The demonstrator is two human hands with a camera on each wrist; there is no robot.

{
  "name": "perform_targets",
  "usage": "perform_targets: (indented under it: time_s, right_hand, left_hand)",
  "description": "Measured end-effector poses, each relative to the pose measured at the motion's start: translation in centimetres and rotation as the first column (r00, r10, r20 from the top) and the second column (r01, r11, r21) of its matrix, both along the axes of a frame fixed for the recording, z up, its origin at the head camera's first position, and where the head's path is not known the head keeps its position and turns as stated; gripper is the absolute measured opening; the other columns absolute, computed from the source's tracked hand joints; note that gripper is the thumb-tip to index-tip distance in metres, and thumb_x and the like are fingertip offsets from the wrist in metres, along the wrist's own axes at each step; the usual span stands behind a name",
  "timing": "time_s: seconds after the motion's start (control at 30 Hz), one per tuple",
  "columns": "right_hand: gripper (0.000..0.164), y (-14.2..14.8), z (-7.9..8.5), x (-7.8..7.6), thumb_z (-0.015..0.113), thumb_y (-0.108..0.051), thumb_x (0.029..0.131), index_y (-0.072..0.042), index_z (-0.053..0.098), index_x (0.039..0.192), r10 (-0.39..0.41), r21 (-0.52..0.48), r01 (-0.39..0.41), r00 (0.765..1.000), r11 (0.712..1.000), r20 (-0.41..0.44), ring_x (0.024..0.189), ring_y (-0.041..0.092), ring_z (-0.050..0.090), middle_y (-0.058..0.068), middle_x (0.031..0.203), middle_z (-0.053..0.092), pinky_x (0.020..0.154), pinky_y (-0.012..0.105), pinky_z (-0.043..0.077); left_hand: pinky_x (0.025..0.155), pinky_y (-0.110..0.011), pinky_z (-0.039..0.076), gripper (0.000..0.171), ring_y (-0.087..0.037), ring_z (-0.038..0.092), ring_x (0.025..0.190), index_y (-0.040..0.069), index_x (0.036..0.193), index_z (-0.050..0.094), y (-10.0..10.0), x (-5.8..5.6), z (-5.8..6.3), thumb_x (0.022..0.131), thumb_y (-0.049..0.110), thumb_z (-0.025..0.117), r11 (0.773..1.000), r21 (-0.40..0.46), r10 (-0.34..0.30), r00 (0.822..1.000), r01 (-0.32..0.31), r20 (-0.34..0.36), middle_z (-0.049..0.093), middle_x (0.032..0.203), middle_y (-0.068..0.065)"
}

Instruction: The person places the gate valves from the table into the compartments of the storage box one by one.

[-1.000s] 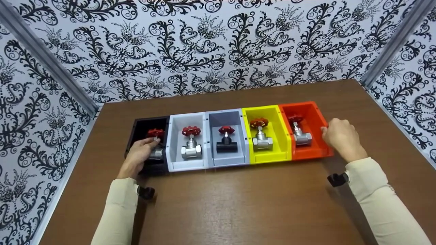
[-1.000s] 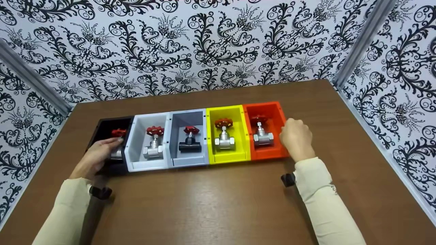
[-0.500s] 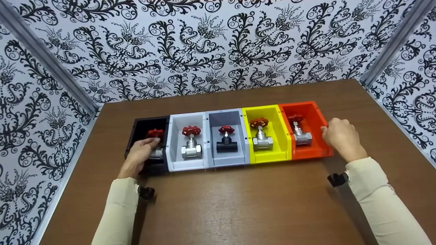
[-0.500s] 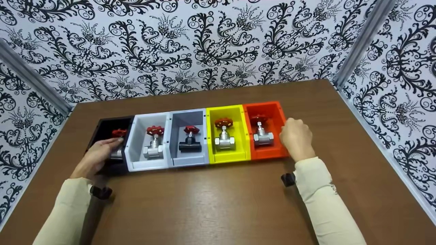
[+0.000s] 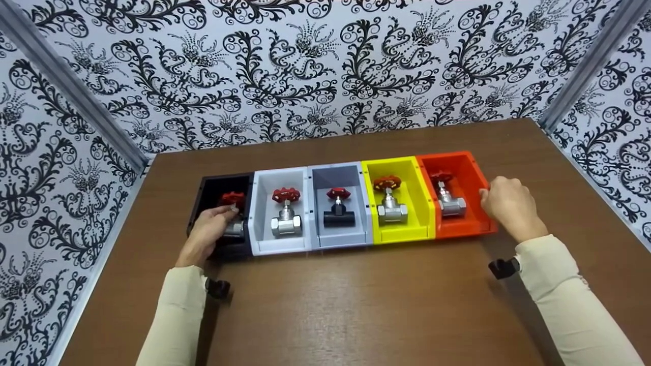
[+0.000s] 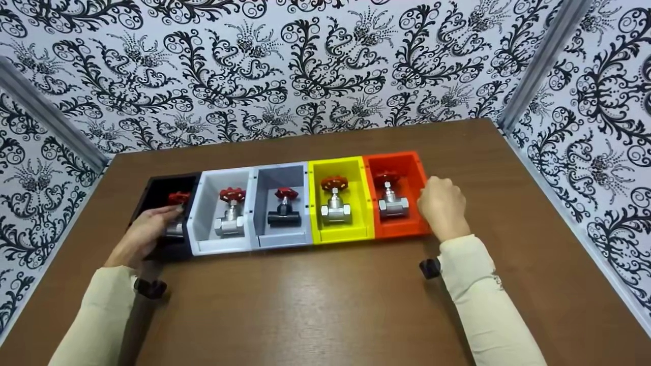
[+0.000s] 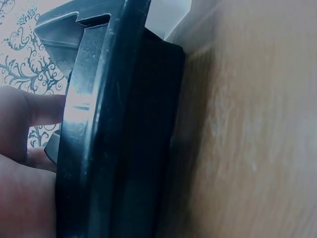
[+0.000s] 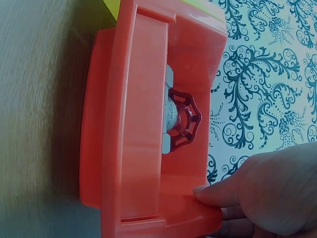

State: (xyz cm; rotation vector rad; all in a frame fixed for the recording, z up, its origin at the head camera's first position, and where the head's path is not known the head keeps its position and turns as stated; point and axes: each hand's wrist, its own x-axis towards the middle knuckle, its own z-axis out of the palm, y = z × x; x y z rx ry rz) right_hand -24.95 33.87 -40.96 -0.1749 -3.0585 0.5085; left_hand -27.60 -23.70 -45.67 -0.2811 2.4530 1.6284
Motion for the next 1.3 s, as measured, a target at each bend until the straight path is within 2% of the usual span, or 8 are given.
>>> perform_targets:
  time_s: [0.33, 0.77, 0.97, 1.17, 1.3]
  right_hand:
    - [0.029, -0.12, 0.06, -0.02, 0.055, -0.017, 0.095, 0.01, 0.061, 0.085, -0.009, 0.004, 0.009, 1.0, 1.0, 0.011, 0.068, 0.048, 0.059, 0.031, 0.08, 0.059, 0.061, 0.058, 0.05]
    - [0.029, 0.02, 0.19, -0.08, 0.054, -0.018, 0.096, 0.009, 0.061, 0.086, -0.019, -0.009, 0.019, 0.999, 1.0, 0.047, 0.067, 0.044, 0.057, 0.029, 0.079, 0.058, 0.058, 0.051, 0.048]
    - [0.03, 0.04, 0.11, -0.15, 0.055, -0.018, 0.096, 0.01, 0.061, 0.087, -0.015, -0.006, 0.016, 0.999, 1.0, 0.039, 0.066, 0.044, 0.058, 0.03, 0.079, 0.058, 0.057, 0.051, 0.048]
    - [0.03, 0.01, 0.04, -0.11, 0.055, -0.018, 0.096, 0.01, 0.061, 0.087, -0.016, -0.007, 0.016, 0.999, 1.0, 0.028, 0.067, 0.045, 0.058, 0.031, 0.081, 0.059, 0.06, 0.054, 0.049]
    - [0.03, -0.05, 0.01, 0.01, 0.054, -0.018, 0.096, 0.009, 0.061, 0.086, -0.01, -0.006, 0.01, 1.0, 1.0, 0.01, 0.07, 0.049, 0.059, 0.032, 0.083, 0.059, 0.063, 0.059, 0.049]
  left_hand:
    - [0.116, -0.043, 0.028, 0.051, -0.03, 0.039, 0.136, -0.004, 0.144, 0.046, 0.01, 0.06, 0.21, 0.102, 0.024, 0.051, 1.0, -0.003, -0.007, 1.0, 0.007, 0.003, 0.043, 0.15, -0.021]
    - [0.114, -0.044, 0.031, 0.051, -0.031, 0.042, 0.133, -0.01, 0.143, 0.044, 0.22, 0.11, 0.04, 0.103, 0.021, 0.049, 1.0, 0.009, 0.007, 1.0, -0.007, -0.005, 0.044, 0.148, -0.025]
    - [0.113, -0.042, 0.032, 0.049, -0.029, 0.043, 0.13, -0.009, 0.142, 0.044, 0.31, 0.13, 0.22, 0.103, 0.02, 0.048, 1.0, 0.014, 0.015, 1.0, -0.015, -0.005, 0.046, 0.146, -0.025]
    - [0.11, -0.04, 0.034, 0.049, -0.028, 0.045, 0.127, -0.008, 0.143, 0.044, 0.47, 0.14, 0.39, 0.104, 0.021, 0.047, 1.0, -0.019, 0.024, 1.0, -0.024, -0.011, 0.048, 0.143, -0.024]
    - [0.103, -0.037, 0.038, 0.048, -0.027, 0.049, 0.119, -0.006, 0.142, 0.046, 0.49, 0.22, 0.47, 0.104, 0.022, 0.047, 0.999, -0.031, 0.035, 0.999, -0.035, -0.018, 0.052, 0.138, -0.023]
